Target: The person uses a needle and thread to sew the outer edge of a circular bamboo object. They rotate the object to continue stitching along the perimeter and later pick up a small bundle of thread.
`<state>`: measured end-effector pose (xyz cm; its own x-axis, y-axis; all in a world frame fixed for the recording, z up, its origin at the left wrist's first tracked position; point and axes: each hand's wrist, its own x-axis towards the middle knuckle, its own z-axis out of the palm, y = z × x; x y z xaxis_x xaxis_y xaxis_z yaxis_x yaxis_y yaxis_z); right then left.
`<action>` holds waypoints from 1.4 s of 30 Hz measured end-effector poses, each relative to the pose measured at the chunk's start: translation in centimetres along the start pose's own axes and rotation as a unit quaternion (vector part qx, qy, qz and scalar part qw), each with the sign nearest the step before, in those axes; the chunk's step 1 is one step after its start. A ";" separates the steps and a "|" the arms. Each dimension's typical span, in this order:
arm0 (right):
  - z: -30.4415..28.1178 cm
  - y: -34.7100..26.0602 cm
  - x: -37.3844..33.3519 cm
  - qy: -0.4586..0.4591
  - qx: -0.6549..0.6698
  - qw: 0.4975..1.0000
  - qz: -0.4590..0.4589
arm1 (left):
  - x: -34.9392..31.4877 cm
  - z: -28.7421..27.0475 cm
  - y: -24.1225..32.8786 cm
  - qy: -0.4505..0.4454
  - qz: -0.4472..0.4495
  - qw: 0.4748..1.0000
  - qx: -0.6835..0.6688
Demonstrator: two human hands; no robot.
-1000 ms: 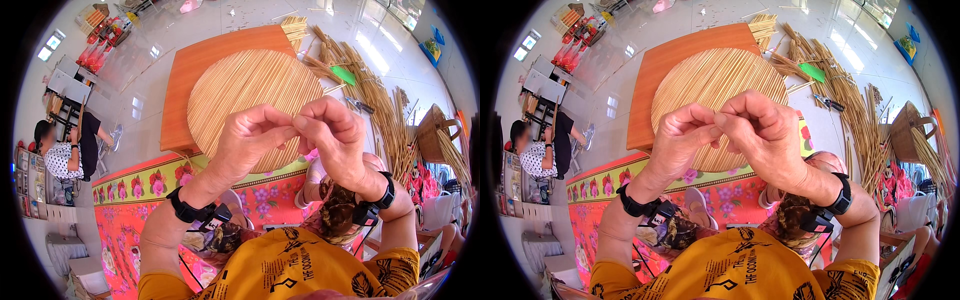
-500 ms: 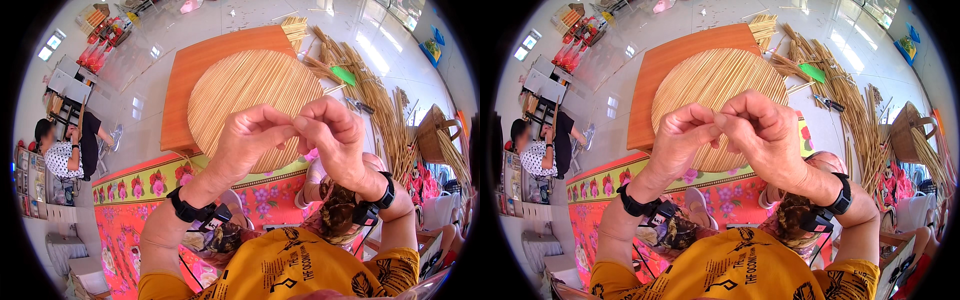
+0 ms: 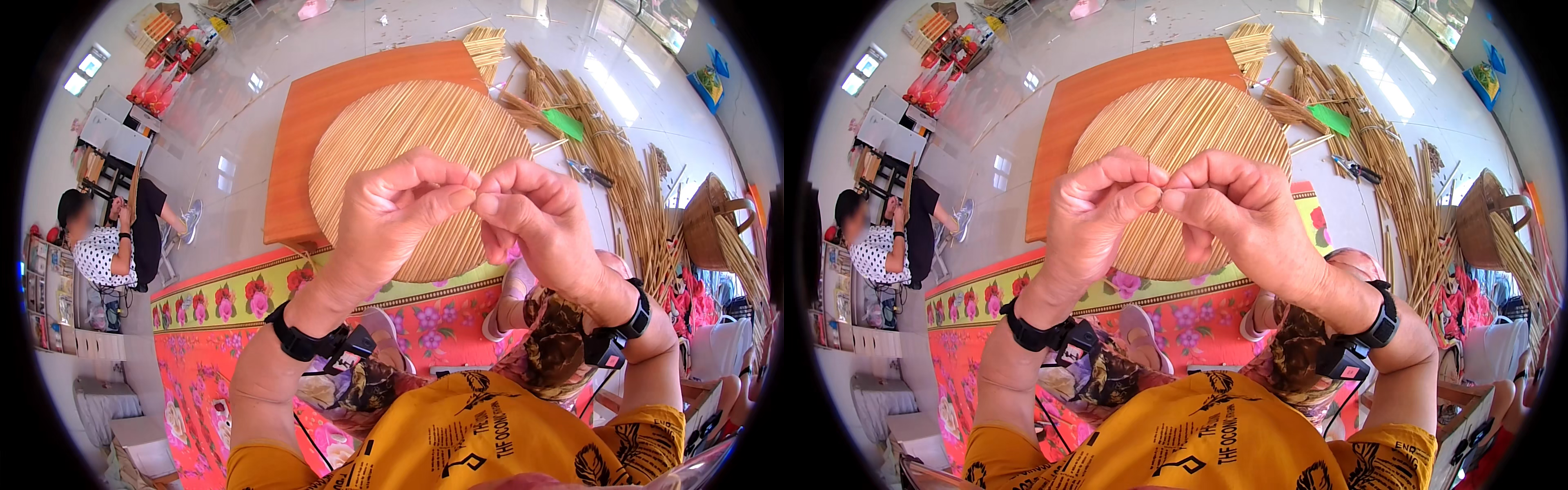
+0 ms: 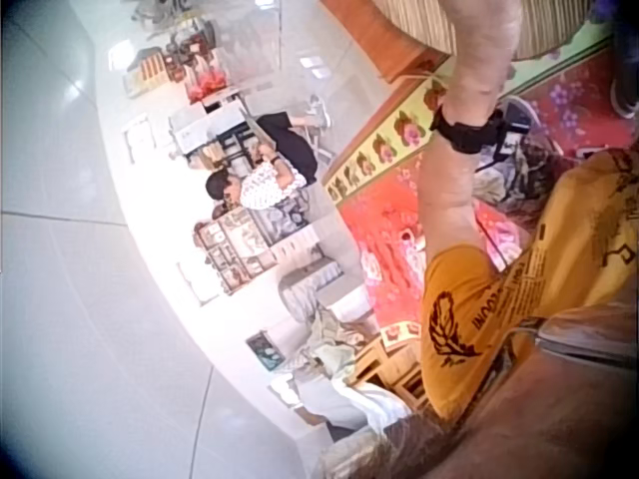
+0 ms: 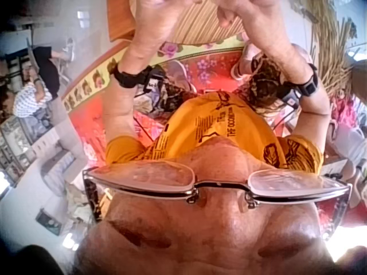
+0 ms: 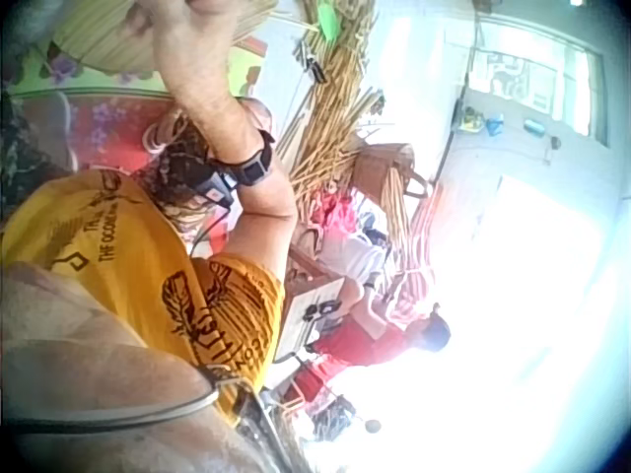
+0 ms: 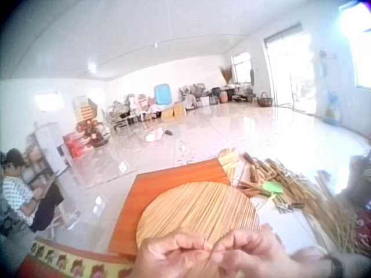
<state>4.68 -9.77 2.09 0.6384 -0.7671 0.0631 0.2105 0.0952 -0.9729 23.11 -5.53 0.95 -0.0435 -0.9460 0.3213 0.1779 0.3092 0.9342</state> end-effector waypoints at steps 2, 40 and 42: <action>0.0 0.0 0.0 -0.008 -0.002 1.000 0.008 | 0.0 -0.2 -0.2 0.002 0.004 0.999 0.036; 0.9 -0.7 -0.7 0.117 -0.078 0.979 -0.149 | 0.0 1.4 -0.5 -0.021 -0.095 0.986 -0.133; 0.6 -0.5 -0.7 0.118 -0.090 0.977 -0.152 | 0.1 1.5 -0.5 -0.022 -0.107 0.984 -0.140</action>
<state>4.50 -8.90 2.68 0.3734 -0.8695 0.3232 0.2165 -0.2571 -0.9418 21.57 -5.61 0.76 -0.1512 -0.9795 0.1333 0.4241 0.0576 0.9038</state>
